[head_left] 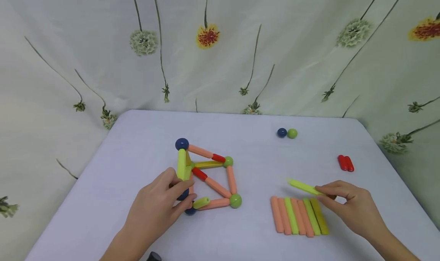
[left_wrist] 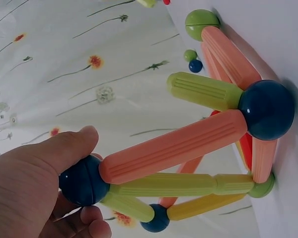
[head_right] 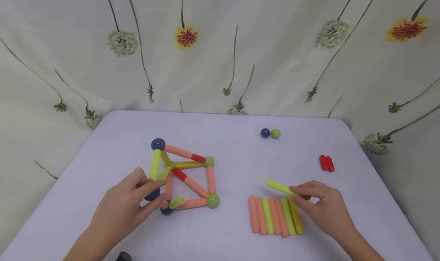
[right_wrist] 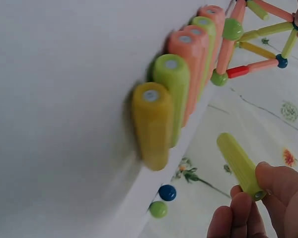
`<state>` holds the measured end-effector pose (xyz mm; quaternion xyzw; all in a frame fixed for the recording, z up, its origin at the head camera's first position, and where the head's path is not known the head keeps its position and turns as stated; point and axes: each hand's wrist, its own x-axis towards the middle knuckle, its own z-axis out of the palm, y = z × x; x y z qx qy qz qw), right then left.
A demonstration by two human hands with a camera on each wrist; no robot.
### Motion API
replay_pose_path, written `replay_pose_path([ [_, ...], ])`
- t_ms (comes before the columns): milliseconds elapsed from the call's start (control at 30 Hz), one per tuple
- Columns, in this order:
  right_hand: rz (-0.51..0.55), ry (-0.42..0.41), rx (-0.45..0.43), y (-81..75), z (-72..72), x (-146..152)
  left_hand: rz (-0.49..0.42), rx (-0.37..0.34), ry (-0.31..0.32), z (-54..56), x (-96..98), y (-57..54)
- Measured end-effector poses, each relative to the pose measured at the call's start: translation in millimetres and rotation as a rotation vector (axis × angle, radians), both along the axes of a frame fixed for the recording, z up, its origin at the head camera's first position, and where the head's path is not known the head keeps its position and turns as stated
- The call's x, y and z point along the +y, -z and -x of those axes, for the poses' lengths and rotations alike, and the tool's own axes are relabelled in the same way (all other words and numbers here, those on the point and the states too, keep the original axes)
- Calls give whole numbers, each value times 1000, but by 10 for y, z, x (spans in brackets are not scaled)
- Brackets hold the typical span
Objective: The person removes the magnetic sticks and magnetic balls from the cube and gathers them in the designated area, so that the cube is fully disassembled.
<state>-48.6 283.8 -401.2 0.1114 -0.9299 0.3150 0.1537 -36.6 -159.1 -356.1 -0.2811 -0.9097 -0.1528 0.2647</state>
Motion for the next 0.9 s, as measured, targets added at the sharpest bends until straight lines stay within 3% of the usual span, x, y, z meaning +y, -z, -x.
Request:
replay_pose_path([
  [167, -96, 136, -28, 118, -141, 244, 19, -7, 0, -13, -30, 7],
  [333, -177, 228, -213, 224, -237, 363, 26, -18, -14, -10, -33, 3],
  [467, -236, 195, -437, 280, -277, 376, 28, -19, -24, -9, -6, -7],
  [567, -247, 140, -546, 322, -290, 366, 22, -18, -26, -6, 22, -4],
  [900, -235, 135, -652, 352, -245, 225, 2, 2, -6, -3, 20, 14],
])
